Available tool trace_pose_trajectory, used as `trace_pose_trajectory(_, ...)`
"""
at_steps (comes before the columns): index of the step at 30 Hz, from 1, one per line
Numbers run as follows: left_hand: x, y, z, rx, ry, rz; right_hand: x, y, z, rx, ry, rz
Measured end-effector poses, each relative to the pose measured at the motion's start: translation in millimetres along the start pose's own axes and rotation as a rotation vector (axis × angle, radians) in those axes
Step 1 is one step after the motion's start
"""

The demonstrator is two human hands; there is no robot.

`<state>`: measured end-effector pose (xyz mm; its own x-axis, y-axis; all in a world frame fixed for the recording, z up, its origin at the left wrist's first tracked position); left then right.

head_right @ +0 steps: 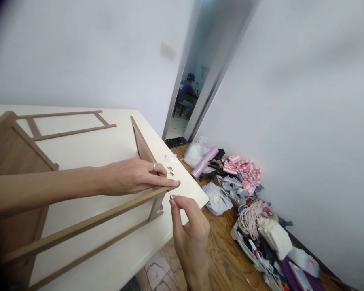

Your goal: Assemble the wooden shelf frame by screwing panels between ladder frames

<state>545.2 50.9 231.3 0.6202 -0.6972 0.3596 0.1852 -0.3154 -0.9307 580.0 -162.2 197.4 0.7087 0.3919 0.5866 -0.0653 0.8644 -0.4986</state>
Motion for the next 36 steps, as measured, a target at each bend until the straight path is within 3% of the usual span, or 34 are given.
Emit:
trace_pose_trajectory(8,-1,0.3,1,-0.018,-0.001,-0.005,2,0,11,-0.093,-0.221,-0.082)
trace_pose_trajectory(23,-1,0.3,0,0.007,0.005,0.001,9,-6,12,-0.128,-0.238,-0.039)
trace_pose_trajectory(33,0,-0.9,0,-0.029,0.009,0.002,8,-4,5,-0.003,-0.093,-0.006)
trace_pose_trajectory(36,1,-1.7,-1,-0.029,0.008,0.0,3,0,-1,0.057,0.042,0.013)
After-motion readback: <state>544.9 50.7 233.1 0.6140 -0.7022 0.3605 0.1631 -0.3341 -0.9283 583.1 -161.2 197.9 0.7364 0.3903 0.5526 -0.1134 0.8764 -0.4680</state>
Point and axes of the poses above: each hand's wrist, its own x-axis towards the middle knuckle, its own y-axis out of the palm, z = x × y, the point moved 4 cm from there along x, towards the middle knuckle, and after that the axes turned 15 degrees about y, right-handed, at the moved point
